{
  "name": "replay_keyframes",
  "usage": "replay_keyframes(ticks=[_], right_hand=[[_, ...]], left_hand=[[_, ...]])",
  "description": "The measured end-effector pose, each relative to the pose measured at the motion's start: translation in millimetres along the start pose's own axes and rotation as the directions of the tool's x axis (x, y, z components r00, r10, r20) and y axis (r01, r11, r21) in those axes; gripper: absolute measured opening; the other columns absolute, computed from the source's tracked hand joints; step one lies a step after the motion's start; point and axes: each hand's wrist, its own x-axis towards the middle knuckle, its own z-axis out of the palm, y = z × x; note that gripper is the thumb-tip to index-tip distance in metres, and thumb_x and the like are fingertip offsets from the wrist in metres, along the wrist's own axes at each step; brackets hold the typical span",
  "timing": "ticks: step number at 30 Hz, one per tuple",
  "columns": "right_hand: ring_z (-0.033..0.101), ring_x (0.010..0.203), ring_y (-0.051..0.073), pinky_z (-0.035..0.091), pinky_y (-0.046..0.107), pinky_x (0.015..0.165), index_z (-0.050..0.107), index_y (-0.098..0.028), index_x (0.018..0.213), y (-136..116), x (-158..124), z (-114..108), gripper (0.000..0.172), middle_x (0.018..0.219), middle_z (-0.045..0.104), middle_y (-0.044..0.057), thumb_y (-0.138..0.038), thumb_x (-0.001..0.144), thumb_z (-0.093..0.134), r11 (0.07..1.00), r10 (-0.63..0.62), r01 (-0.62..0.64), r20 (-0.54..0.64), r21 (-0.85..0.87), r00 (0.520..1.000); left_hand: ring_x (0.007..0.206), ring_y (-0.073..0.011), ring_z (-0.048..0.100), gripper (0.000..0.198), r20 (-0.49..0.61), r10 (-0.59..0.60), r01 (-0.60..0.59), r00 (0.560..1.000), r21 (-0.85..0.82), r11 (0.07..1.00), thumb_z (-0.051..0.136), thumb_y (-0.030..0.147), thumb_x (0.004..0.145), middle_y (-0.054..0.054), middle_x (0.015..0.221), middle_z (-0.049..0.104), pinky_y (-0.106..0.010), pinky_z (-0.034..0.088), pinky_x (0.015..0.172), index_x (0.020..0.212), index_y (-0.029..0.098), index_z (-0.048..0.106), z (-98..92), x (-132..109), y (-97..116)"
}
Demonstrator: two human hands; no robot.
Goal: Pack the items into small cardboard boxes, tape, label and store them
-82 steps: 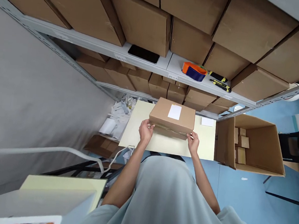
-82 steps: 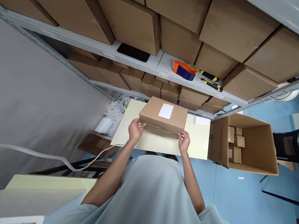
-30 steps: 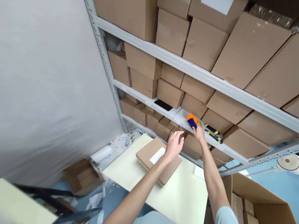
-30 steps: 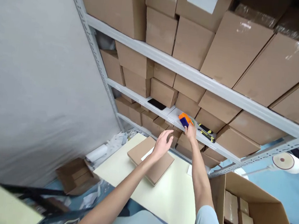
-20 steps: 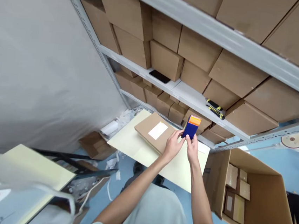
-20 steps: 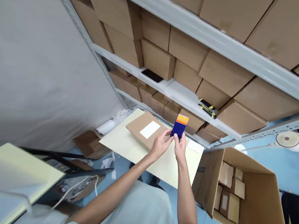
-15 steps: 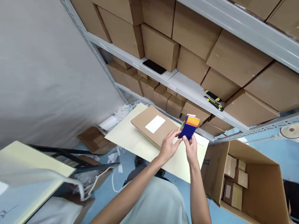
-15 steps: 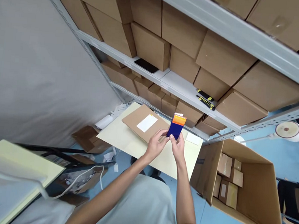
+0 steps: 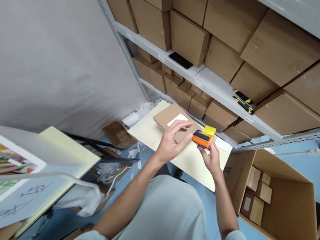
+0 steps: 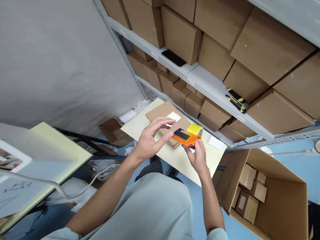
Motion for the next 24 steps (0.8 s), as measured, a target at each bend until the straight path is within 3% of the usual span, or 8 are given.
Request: replay_keyframes(ticks=[5, 10, 14, 17, 20, 24], right_hand=[[0.071, 0.095, 0.030, 0.061, 0.047, 0.089, 0.070, -0.025, 0.111, 3.6, 4.0, -13.5, 0.016, 0.102, 0.077, 0.011, -0.040, 0.107, 0.066, 0.925, -0.251, 0.287, 0.166, -0.249, 0.954], [0.069, 0.091, 0.029, 0.059, 0.049, 0.091, 0.067, -0.024, 0.108, 3.1, 9.2, -20.3, 0.013, 0.097, 0.074, 0.009, -0.037, 0.108, 0.063, 0.849, -0.336, 0.417, 0.276, -0.325, 0.900], [0.070, 0.095, 0.029, 0.058, 0.049, 0.094, 0.067, -0.023, 0.117, 0.8, 11.5, -21.5, 0.014, 0.099, 0.075, 0.010, -0.033, 0.108, 0.063, 0.805, -0.377, 0.492, 0.355, -0.331, 0.856], [0.071, 0.096, 0.030, 0.059, 0.050, 0.095, 0.067, -0.022, 0.119, 4.8, 6.8, -17.2, 0.018, 0.101, 0.075, 0.011, -0.036, 0.108, 0.064, 0.801, -0.350, 0.502, 0.425, -0.326, 0.835], [0.072, 0.096, 0.031, 0.061, 0.051, 0.095, 0.067, -0.022, 0.113, 15.9, -9.4, -8.0, 0.020, 0.098, 0.075, 0.011, -0.041, 0.108, 0.064, 0.835, -0.261, 0.457, 0.510, -0.307, 0.819], [0.073, 0.094, 0.031, 0.063, 0.050, 0.094, 0.067, -0.023, 0.105, 39.9, -46.5, 6.2, 0.026, 0.095, 0.075, 0.011, -0.048, 0.109, 0.062, 0.889, -0.049, 0.317, 0.619, -0.331, 0.784]], left_hand=[[0.116, -0.0222, 0.072, 0.025, 0.090, 0.080, -0.089, 0.993, 0.107, 0.990, 0.069, 0.030, 0.105, -0.008, 0.121, 0.075, -0.040, 0.062, 0.103, 0.128, 0.025, 0.076, -18.2, 2.5, 16.6], [0.105, -0.0206, 0.074, 0.015, 0.137, 0.067, -0.085, 0.988, 0.128, 0.988, 0.066, 0.029, 0.107, -0.005, 0.108, 0.078, -0.038, 0.061, 0.097, 0.112, 0.025, 0.080, -27.0, -5.4, 11.0], [0.098, -0.0193, 0.073, 0.014, 0.133, 0.094, -0.111, 0.987, 0.127, 0.986, 0.064, 0.026, 0.108, -0.004, 0.102, 0.078, -0.037, 0.060, 0.093, 0.108, 0.024, 0.078, -31.1, -19.0, 1.3], [0.100, -0.0202, 0.072, 0.014, 0.091, 0.101, -0.116, 0.991, 0.178, 0.977, 0.063, 0.022, 0.108, -0.005, 0.106, 0.077, -0.038, 0.061, 0.092, 0.110, 0.025, 0.077, -28.2, -39.1, -13.7], [0.105, -0.0209, 0.071, 0.017, 0.007, 0.038, -0.038, 0.999, 0.204, 0.978, 0.060, 0.020, 0.108, -0.010, 0.121, 0.073, -0.038, 0.061, 0.090, 0.109, 0.025, 0.076, -19.0, -70.2, -38.8], [0.100, -0.0202, 0.071, 0.014, -0.016, -0.108, 0.109, 0.994, 0.138, 0.984, 0.061, 0.020, 0.108, -0.007, 0.107, 0.073, -0.036, 0.061, 0.089, 0.109, 0.024, 0.074, -2.2, -121.7, -80.5]])
